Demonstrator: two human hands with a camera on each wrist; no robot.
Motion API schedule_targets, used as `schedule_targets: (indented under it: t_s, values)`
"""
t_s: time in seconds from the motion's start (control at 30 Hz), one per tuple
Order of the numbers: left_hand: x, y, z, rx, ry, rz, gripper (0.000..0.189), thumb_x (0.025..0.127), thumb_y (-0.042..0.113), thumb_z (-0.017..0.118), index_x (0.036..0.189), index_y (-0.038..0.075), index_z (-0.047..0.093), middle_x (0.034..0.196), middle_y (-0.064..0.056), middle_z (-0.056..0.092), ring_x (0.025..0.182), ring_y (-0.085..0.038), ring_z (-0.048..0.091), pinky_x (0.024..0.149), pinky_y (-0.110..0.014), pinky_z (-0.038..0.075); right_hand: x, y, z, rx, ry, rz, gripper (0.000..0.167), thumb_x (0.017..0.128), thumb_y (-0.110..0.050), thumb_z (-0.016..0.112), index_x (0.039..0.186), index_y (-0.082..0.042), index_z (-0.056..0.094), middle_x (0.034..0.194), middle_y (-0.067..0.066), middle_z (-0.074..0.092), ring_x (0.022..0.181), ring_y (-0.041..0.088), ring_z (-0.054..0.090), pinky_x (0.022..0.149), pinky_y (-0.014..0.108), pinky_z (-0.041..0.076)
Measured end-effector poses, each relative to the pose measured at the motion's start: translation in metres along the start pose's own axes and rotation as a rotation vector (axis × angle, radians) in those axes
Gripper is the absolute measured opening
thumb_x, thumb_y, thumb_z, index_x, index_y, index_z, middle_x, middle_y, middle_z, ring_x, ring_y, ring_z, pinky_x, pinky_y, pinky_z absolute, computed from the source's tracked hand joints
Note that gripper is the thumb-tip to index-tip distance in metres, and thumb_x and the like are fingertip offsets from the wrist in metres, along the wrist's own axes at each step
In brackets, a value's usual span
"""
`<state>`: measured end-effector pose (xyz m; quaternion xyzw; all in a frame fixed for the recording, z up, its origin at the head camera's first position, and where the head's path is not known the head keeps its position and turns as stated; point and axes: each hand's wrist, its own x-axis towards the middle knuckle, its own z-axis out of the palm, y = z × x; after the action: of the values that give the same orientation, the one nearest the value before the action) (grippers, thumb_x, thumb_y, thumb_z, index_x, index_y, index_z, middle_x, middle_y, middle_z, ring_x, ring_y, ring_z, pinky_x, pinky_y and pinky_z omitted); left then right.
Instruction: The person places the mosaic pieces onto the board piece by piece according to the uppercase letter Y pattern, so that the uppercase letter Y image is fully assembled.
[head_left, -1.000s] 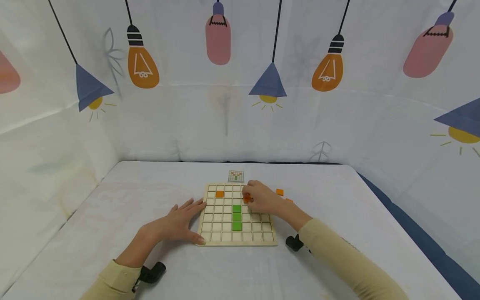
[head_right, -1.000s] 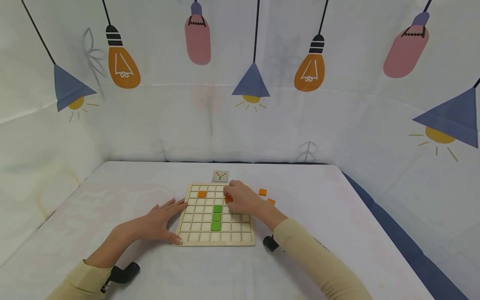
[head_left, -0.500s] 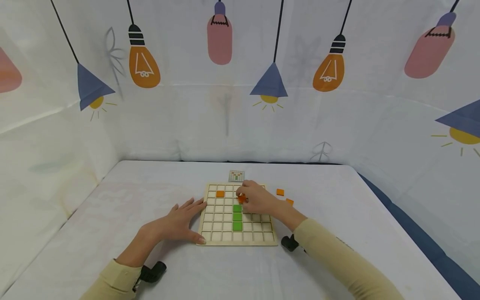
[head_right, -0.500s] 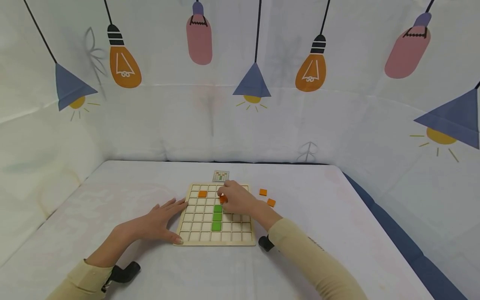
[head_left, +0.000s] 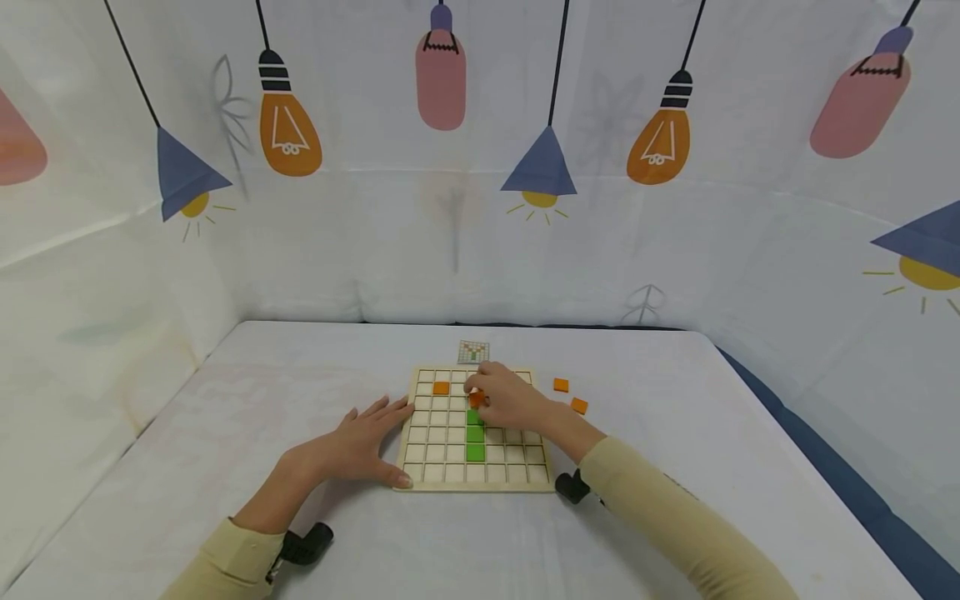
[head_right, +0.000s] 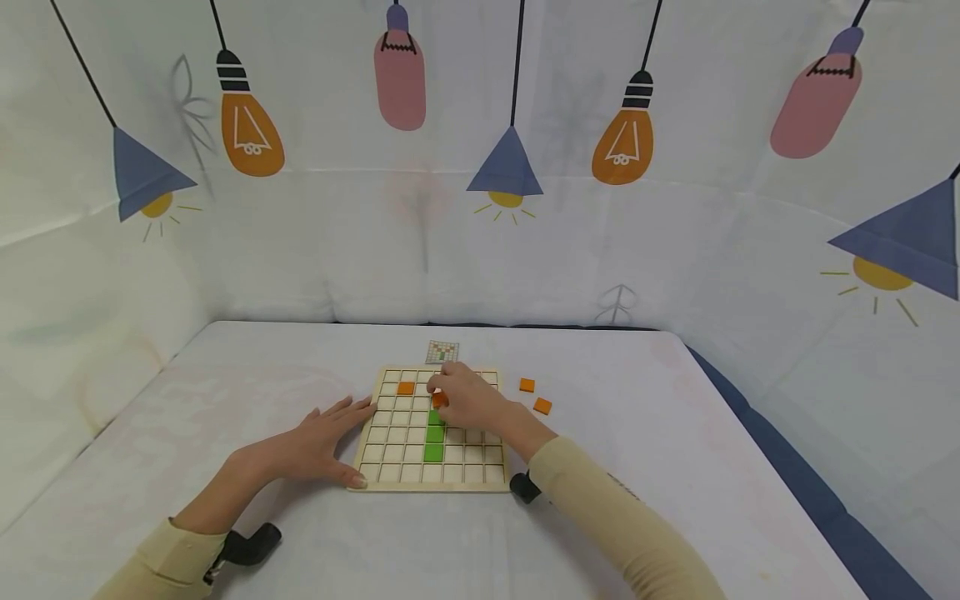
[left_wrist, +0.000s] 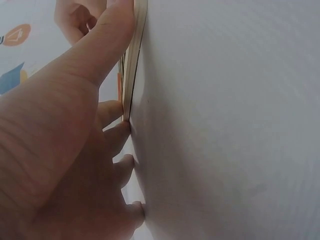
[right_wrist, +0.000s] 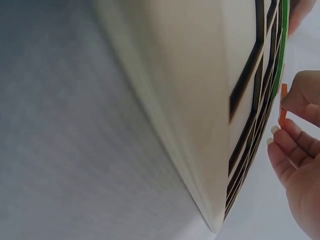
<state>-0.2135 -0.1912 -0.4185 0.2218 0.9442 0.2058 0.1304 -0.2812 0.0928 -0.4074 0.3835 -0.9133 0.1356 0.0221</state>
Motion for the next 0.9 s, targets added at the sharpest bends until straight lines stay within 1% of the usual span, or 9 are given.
schedule_targets:
  t_s: [0.1, 0.43, 0.67, 0.9]
  values:
    - [0.0, 0.0001, 0.0, 0.002, 0.0, 0.001, 0.114, 0.069, 0.064, 0.08, 0.158, 0.016, 0.028, 0.167, -0.004, 0.021, 0.156, -0.036, 0.01, 0.116, -0.074, 0.008, 0.0012, -0.0009, 0.0003, -0.01, -0.01, -0.003, 0.031, 0.087, -0.006, 0.063, 0.117, -0.013, 0.07, 0.093, 0.001, 0.053, 0.079, 0.013, 0.042, 0.067, 0.024, 0.035]
    - [-0.0004, 0.0002, -0.0001, 0.002, 0.004, 0.003, 0.115, 0.069, 0.065, 0.08, 0.158, 0.015, 0.028, 0.167, -0.005, 0.021, 0.155, -0.037, 0.01, 0.116, -0.073, 0.008, 0.0039, -0.0022, 0.0017, -0.01, -0.046, 0.014, 0.031, 0.088, -0.007, 0.063, 0.117, -0.015, 0.068, 0.094, 0.0, 0.052, 0.08, 0.013, 0.043, 0.069, 0.025, 0.038]
    - [0.0002, -0.0005, 0.0003, 0.004, 0.002, 0.001, 0.115, 0.069, 0.065, 0.081, 0.158, 0.016, 0.028, 0.167, -0.005, 0.021, 0.155, -0.037, 0.01, 0.116, -0.073, 0.008, 0.0073, -0.0063, 0.002, -0.015, -0.081, 0.042, 0.034, 0.088, -0.008, 0.062, 0.12, -0.016, 0.067, 0.097, -0.001, 0.05, 0.083, 0.014, 0.043, 0.071, 0.025, 0.038]
    - [0.0003, 0.0002, 0.0005, 0.001, -0.004, -0.006, 0.114, 0.069, 0.064, 0.08, 0.158, 0.016, 0.027, 0.167, -0.004, 0.02, 0.156, -0.037, 0.01, 0.116, -0.074, 0.008, 0.0099, -0.0095, 0.0013, -0.034, -0.094, 0.022, 0.03, 0.089, -0.007, 0.062, 0.117, -0.016, 0.068, 0.096, 0.0, 0.052, 0.084, 0.013, 0.044, 0.071, 0.024, 0.039]
